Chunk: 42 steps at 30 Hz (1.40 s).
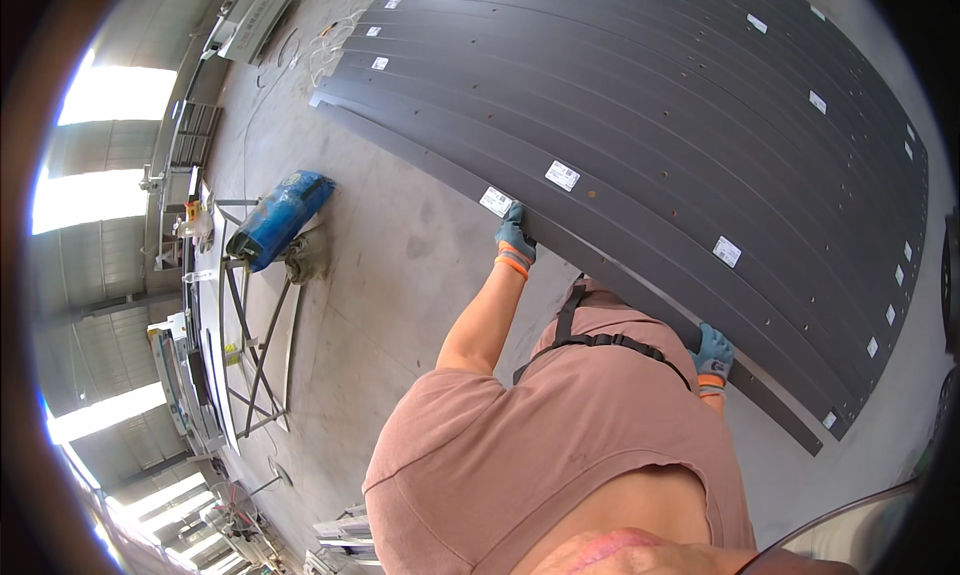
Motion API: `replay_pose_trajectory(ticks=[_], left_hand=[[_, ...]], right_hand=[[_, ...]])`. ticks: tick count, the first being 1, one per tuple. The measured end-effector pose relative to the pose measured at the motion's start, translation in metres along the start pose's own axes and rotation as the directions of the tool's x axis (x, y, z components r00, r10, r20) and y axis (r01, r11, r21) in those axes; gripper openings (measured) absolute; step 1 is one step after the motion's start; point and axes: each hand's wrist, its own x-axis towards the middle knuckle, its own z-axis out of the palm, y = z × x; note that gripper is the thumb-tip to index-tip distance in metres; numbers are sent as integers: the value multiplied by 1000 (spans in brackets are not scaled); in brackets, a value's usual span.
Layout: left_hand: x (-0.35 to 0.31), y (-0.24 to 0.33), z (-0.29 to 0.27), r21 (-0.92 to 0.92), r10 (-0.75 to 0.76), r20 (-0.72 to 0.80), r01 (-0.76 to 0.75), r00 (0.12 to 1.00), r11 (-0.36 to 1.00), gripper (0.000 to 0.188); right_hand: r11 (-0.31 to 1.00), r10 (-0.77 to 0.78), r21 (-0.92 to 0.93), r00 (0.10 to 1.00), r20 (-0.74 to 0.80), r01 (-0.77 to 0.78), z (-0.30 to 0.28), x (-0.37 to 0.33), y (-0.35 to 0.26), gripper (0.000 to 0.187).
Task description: The person lifts and stacks long dark metal panels on the floor, then moves to a table and arranges curved metal strips. The person handles the panels one at a time, aligning them and placing them in neat piles.
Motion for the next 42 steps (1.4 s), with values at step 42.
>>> replay_pose_trajectory(ticks=[42], left_hand=[[79, 49, 13, 509, 109, 203, -200, 973, 837, 47]], right_hand=[[986, 164, -7, 975, 148, -165, -54, -7, -54, 51]])
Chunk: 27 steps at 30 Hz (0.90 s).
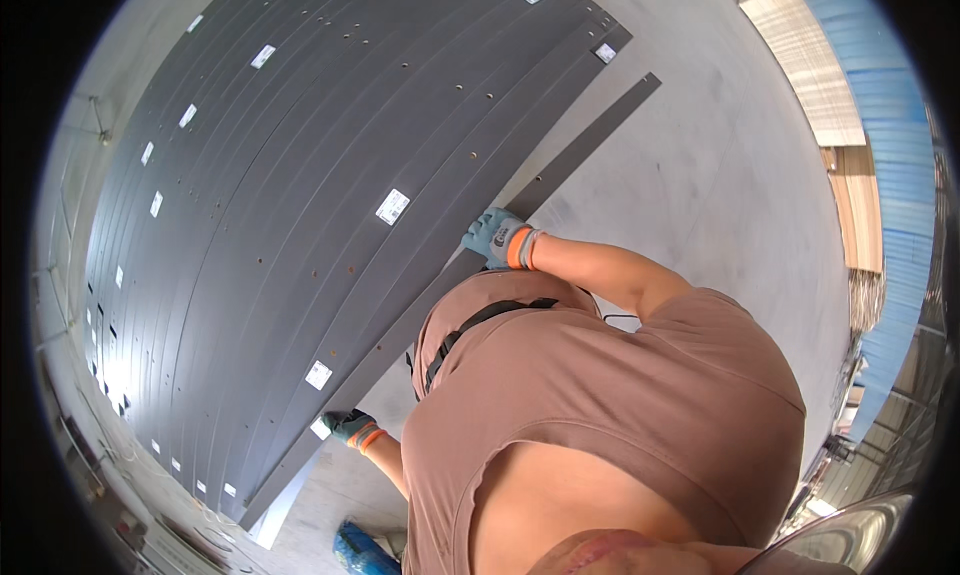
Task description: The person lifts and stacks long dark metal panels on the floor, then moves to a table and arranges curved metal strips. The person handles the panels one at a time, aligning them and placing them in neat piles.
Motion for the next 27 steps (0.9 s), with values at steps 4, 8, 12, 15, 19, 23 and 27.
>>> replay_pose_trajectory(ticks=[4, 8, 12, 15, 19, 23, 27], left_hand=[[-9, 17, -5, -56, -73, 56, 76, 996, 996, 42], [5, 17, -28, -118, -81, 20, 83, 997, 990, 40], [2, 15, -29, -130, -65, 25, 68, 998, 989, 40], [1, 15, -32, -131, -24, 34, 28, 999, 991, 40], [7, 18, -42, -105, 40, 52, -35, 998, 994, 40], [2, 28, -34, -47, -44, 25, 45, 999, 998, 40], [2, 32, -34, 82, -61, 44, 57, 997, 995, 42]], right_hand=[[997, -39, -73, 995, -88, 32, -3, -2, -9, 36], [994, -42, -99, 996, -81, 34, -11, 1, -15, 34], [992, -44, -122, 998, -36, 39, -30, 1, -19, 40], [992, -76, -102, 997, -33, 72, -37, 7, -19, 41], [986, -105, -141, 990, -95, 91, -48, 12, -25, 42], [981, -105, -180, 983, -153, 76, -50, 23, -29, 39], [982, -100, -173, 988, -117, 79, -47, 37, -27, 41]])
